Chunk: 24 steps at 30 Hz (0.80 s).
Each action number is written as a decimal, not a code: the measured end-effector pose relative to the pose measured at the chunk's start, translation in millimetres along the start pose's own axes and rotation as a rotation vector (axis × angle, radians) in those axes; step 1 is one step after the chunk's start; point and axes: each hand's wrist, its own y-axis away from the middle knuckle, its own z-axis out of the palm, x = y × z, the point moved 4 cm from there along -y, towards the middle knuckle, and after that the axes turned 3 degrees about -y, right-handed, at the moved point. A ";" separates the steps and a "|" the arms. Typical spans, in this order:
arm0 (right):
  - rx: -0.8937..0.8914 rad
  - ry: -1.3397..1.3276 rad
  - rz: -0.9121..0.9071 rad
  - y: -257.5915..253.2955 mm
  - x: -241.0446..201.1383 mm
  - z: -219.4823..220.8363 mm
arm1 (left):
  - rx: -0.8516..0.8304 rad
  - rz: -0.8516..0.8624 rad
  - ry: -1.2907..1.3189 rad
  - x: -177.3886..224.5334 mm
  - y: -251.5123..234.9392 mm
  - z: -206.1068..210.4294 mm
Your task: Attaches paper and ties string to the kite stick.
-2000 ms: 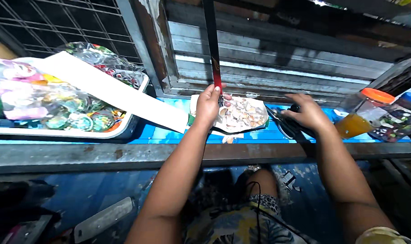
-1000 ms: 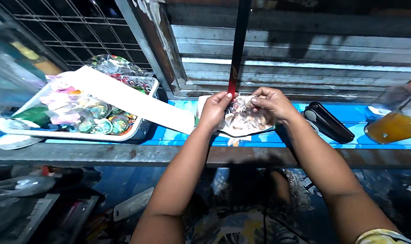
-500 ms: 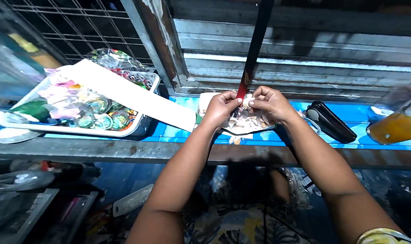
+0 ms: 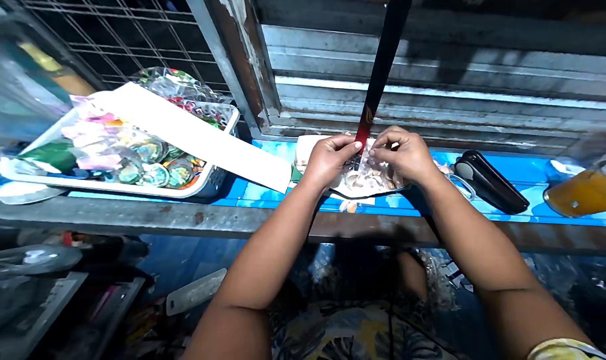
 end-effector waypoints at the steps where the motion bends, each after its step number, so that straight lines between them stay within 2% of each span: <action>1: 0.008 -0.047 0.014 -0.2 -0.8 -2.0 | 0.019 0.006 0.003 -0.5 -0.5 -0.6; 4: -0.036 -0.357 0.089 2.7 -7.3 -1.8 | 0.059 0.026 0.028 -3.1 -1.9 -2.0; 6: -0.077 -0.446 0.121 4.9 -10.1 4.6 | 0.070 0.027 0.049 -3.5 -1.9 -2.2; 10: -0.127 -0.324 0.139 6.5 -8.7 17.2 | 0.043 0.029 0.048 -2.9 -1.6 -0.2; 14: -0.079 -0.218 0.039 5.1 -4.4 20.0 | 0.027 0.023 0.056 -2.1 -0.9 1.2; 21: -0.031 -0.242 -0.003 6.2 -5.2 20.6 | -0.021 0.032 0.052 -1.7 -0.4 3.2; 24: -0.004 -0.256 0.009 6.2 -4.4 17.3 | -0.076 -0.022 0.097 -1.0 0.9 4.6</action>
